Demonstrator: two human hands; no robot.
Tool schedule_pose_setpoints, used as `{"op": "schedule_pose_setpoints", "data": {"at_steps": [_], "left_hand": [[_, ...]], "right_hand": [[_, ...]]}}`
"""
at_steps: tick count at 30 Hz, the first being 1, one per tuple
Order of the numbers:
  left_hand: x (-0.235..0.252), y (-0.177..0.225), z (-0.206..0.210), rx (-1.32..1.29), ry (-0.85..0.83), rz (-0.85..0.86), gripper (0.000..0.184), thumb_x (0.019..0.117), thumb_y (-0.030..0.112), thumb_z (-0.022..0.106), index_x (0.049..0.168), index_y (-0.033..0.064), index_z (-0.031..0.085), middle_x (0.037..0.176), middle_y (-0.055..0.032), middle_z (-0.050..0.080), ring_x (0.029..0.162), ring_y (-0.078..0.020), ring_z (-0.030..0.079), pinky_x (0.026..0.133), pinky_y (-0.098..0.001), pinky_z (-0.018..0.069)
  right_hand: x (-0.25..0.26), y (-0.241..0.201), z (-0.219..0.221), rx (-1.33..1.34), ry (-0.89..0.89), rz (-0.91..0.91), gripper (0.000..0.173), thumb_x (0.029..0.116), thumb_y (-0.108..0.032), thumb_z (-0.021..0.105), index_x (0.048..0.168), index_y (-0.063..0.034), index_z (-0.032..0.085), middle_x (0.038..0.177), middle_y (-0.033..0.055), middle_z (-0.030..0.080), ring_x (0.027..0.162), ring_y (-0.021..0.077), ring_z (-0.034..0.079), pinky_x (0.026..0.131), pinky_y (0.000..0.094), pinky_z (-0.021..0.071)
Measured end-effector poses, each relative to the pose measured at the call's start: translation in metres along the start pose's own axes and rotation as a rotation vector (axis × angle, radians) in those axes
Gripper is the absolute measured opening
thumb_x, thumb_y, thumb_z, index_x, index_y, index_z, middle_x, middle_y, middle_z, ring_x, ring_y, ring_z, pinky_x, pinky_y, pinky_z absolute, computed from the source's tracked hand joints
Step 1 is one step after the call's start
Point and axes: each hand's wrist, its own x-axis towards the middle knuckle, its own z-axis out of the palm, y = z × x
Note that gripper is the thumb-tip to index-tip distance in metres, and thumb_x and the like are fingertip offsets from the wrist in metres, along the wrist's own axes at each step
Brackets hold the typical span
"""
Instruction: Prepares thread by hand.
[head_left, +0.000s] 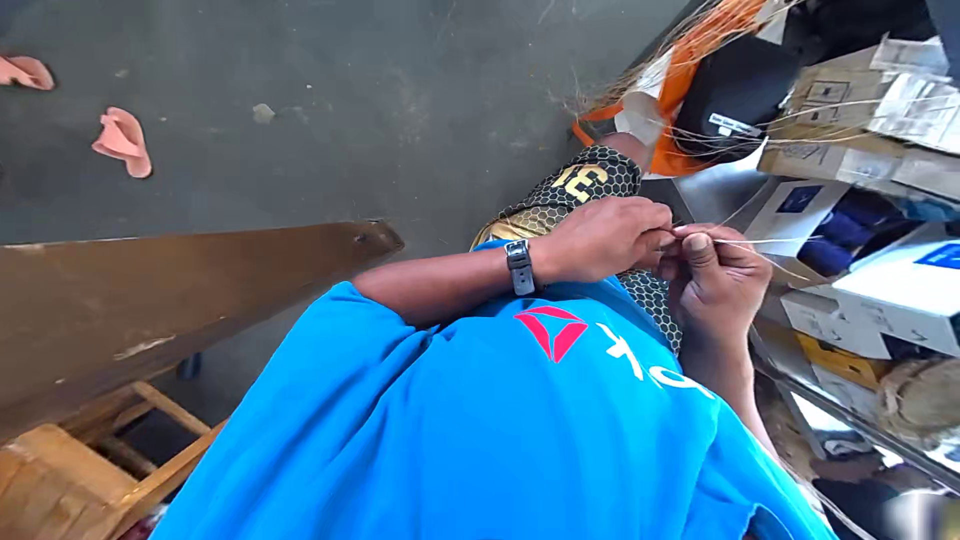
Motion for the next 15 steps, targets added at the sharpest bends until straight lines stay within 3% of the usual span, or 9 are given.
{"op": "schedule_pose_setpoints", "data": {"at_steps": [4,7,10,12,15], "left_hand": [[-0.002,-0.013,-0.006,0.043,-0.003,0.025,0.024,0.1050,0.016,0.054,0.096,0.0021,0.072,0.088,-0.0095,0.069,0.080,-0.0201,0.067,0.074,-0.0403,0.0560],[-0.003,-0.018,-0.012,-0.045,0.065,-0.035,0.023,0.1049,0.016,0.055,0.097,0.0020,0.071,0.083,-0.0060,0.066,0.071,-0.0122,0.060,0.068,-0.0315,0.0528],[-0.002,-0.021,-0.018,-0.184,0.119,-0.133,0.021,0.1053,0.019,0.056,0.098,0.0047,0.070,0.079,0.0002,0.062,0.066,-0.0054,0.054,0.062,-0.0240,0.0473],[-0.002,-0.023,-0.019,-0.282,0.133,-0.150,0.020,0.1054,0.019,0.056,0.098,0.0059,0.070,0.077,0.0030,0.061,0.065,-0.0032,0.053,0.060,-0.0211,0.0452],[-0.001,-0.023,-0.015,-0.352,0.100,-0.155,0.019,0.1051,0.016,0.056,0.097,0.0060,0.070,0.074,0.0045,0.059,0.061,-0.0017,0.051,0.057,-0.0188,0.0428]], "right_hand": [[0.004,-0.003,-0.003,0.167,0.056,0.075,0.015,0.1042,-0.024,0.062,0.107,-0.0167,0.075,0.083,-0.0047,0.072,0.061,0.0065,0.065,0.057,0.0250,0.0590],[0.015,-0.007,-0.015,0.348,0.232,0.000,0.025,0.1107,-0.022,0.045,0.105,-0.0168,0.069,0.081,-0.0045,0.068,0.061,0.0067,0.062,0.058,0.0245,0.0566],[0.020,-0.003,-0.032,0.434,0.320,-0.025,0.031,0.1136,-0.031,0.033,0.122,-0.0188,0.061,0.081,-0.0066,0.065,0.062,0.0063,0.061,0.060,0.0243,0.0563],[0.014,0.005,-0.033,0.381,0.219,0.030,0.030,0.1120,-0.033,0.039,0.131,-0.0223,0.059,0.084,-0.0093,0.066,0.065,0.0043,0.061,0.063,0.0236,0.0560],[0.004,0.014,-0.014,0.375,0.011,0.143,0.030,0.1013,-0.027,0.065,0.130,-0.0178,0.067,0.084,-0.0049,0.069,0.063,0.0052,0.061,0.061,0.0245,0.0558]]}}
